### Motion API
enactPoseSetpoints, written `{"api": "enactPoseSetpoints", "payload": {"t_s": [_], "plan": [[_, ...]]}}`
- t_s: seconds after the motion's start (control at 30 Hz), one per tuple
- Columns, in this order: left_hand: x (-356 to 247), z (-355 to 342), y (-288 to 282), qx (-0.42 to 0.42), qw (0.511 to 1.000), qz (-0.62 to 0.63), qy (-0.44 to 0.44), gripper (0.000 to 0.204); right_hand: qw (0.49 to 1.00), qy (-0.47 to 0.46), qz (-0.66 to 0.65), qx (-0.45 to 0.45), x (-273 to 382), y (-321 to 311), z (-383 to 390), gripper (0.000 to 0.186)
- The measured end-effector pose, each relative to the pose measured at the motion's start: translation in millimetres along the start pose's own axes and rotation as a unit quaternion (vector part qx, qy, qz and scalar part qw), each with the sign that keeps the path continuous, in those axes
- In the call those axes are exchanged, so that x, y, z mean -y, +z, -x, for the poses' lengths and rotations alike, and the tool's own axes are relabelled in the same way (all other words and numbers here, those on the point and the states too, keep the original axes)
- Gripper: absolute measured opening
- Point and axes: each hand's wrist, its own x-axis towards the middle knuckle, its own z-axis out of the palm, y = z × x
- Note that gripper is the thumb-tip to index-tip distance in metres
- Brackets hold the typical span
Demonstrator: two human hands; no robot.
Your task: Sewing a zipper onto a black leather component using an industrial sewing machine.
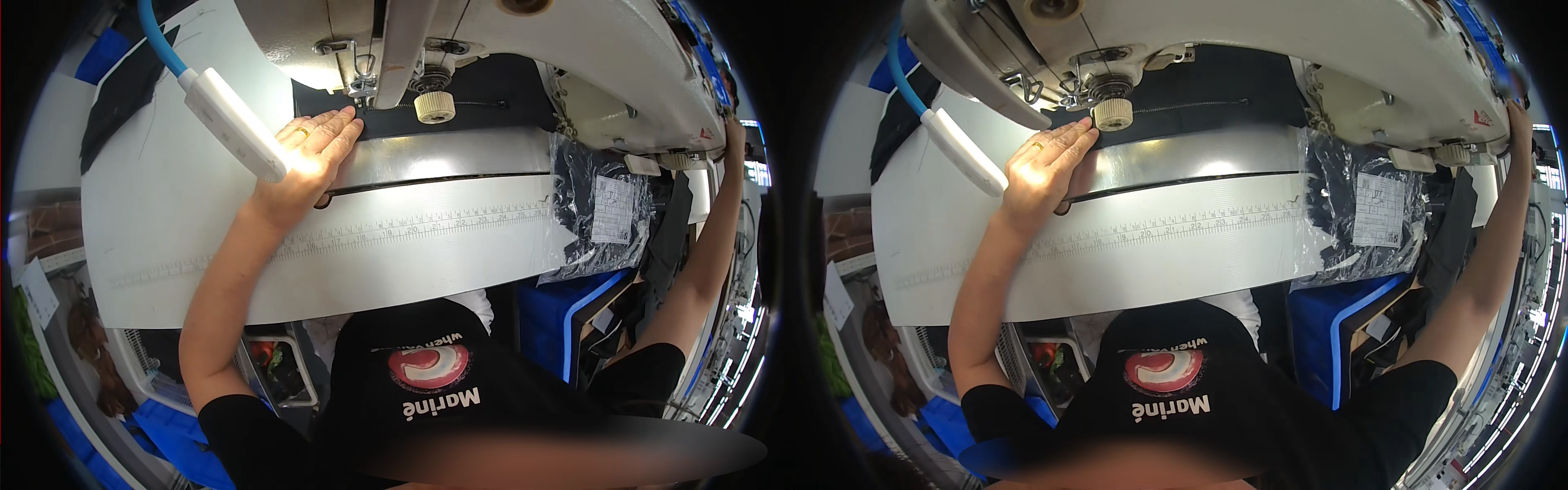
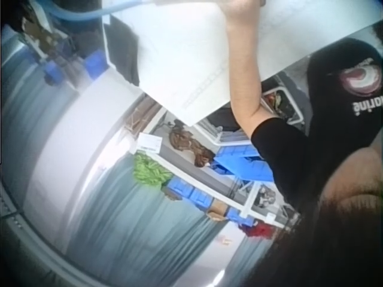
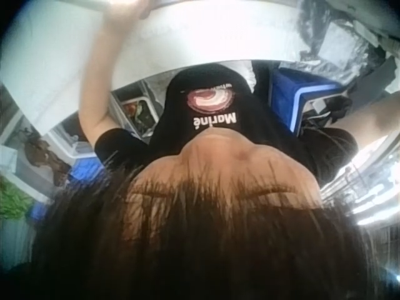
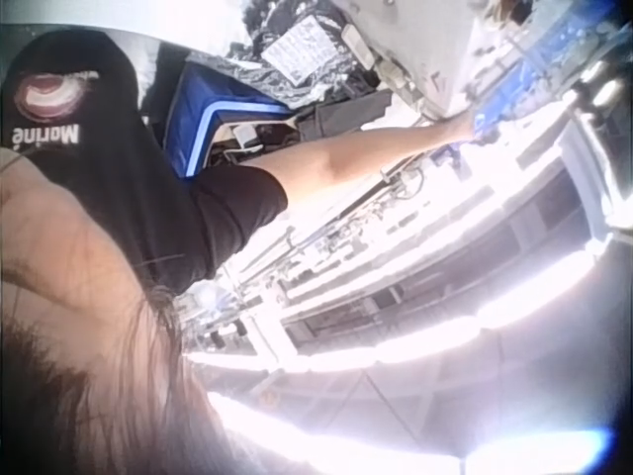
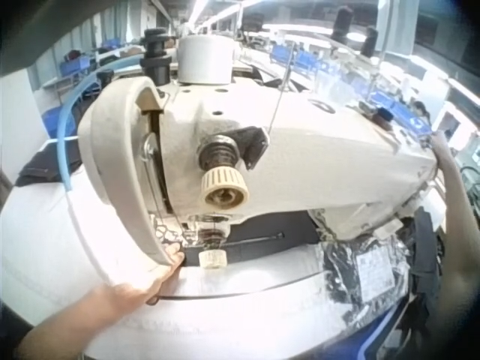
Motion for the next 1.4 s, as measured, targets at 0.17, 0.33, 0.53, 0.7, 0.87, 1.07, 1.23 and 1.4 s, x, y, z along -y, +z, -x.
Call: {"api": "enactPoseSetpoints", "payload": {"t_s": [0.17,0.33,0.53,0.7,0.87,1.07,1.23,1.4], "plan": [[1.6,0.3,3.0,0.0,1.0,0.005,0.003,0.019,0.999,0.01,-0.034,0.004,-0.4,8.6,8.1,0.039],[2.2,1.2,5.8,-0.01,1.0,0.009,0.0,0.021,0.998,0.011,-0.059,0.002,1.6,7.5,9.7,0.04],[6.7,-1.7,9.1,-0.021,0.999,0.017,-0.017,0.023,0.998,0.017,-0.065,0.008,-1.2,8.0,8.4,0.041],[6.3,-2.9,8.4,-0.014,1.0,0.018,-0.016,0.022,0.997,0.019,-0.072,0.009,-0.1,8.4,9.9,0.042],[9.5,-3.1,7.6,0.001,1.0,0.012,-0.012,0.023,0.997,0.018,-0.076,0.009,-0.6,8.9,9.3,0.043],[11.5,-3.5,8.9,-0.002,1.0,0.012,-0.007,0.027,0.997,0.017,-0.076,0.012,-1.4,9.3,8.5,0.044],[10.3,-0.9,10.8,-0.001,1.0,0.008,-0.021,0.028,0.997,0.015,-0.073,0.016,0.3,8.8,10.1,0.045],[18.3,-1.2,13.2,-0.008,1.0,0.012,0.0,0.027,0.997,0.012,-0.073,0.014,-0.6,7.9,9.9,0.047]]}}
